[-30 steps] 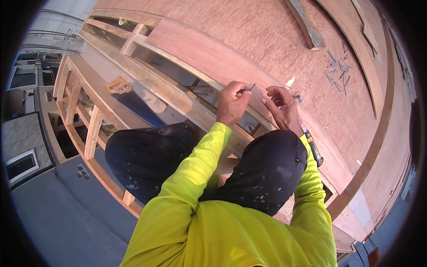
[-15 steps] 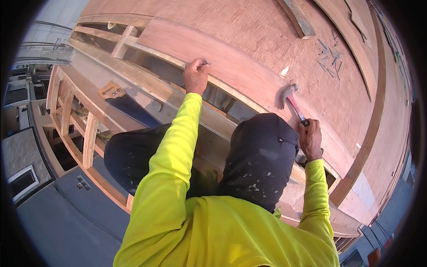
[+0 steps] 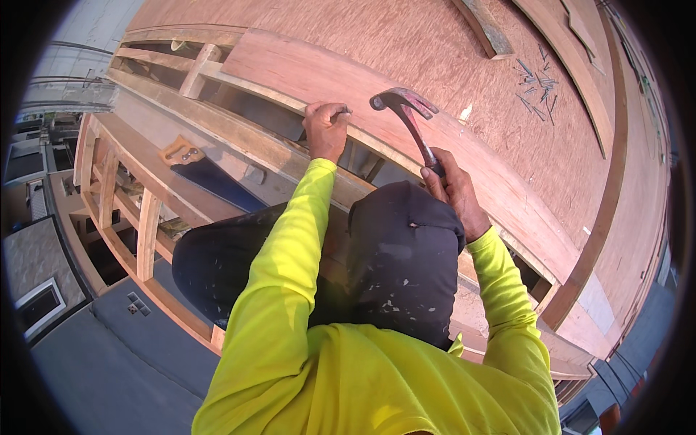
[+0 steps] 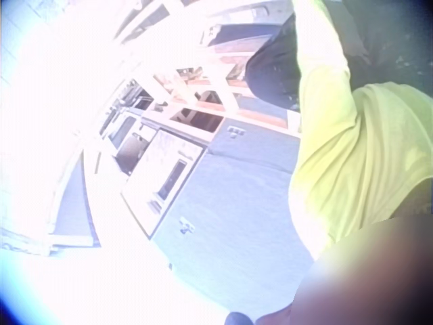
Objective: The person hammers nails into plywood sheets to secure them to wooden roof rafters. They measure gaps, position additional plywood pieces, and continue nailing to complete the sheathing.
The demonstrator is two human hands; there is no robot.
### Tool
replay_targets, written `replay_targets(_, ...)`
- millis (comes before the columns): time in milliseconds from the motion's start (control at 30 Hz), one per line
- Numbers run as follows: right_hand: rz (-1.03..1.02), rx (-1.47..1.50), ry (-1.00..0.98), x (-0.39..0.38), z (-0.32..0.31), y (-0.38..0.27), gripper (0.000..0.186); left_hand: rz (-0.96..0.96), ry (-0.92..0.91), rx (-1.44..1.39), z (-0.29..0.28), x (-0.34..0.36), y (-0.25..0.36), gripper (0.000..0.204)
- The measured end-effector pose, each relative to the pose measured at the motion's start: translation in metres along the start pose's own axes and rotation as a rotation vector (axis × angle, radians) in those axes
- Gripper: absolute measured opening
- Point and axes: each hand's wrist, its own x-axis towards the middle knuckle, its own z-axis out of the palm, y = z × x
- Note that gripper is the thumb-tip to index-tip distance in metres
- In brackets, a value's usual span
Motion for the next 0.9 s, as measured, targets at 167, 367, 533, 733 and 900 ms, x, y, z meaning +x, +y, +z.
replay_targets(167,-0.236,-0.097,0.0,0.033,0.013,-0.019,0.036,0.045,0.054,0.007,0.006,-0.002,-0.006,0.011)
replay_targets(367,-0.281,-0.233,-0.099,0.052,0.014,-0.007,0.043,0.13,0.038,-0.017,0.008,-0.001,-0.01,0.011)
replay_targets(533,-0.363,-0.184,0.024,0.046,0.016,-0.023,0.047,0.245,0.077,0.163,0.005,0.001,-0.004,0.014)
replay_targets(733,-0.307,-0.308,-0.109,0.05,0.013,-0.01,0.049,0.242,0.122,0.089,0.008,-0.003,-0.009,0.012)
replay_targets(900,-0.435,-0.125,0.152,0.046,0.021,-0.036,0.048,0.273,0.098,0.129,0.006,-0.001,-0.008,0.013)
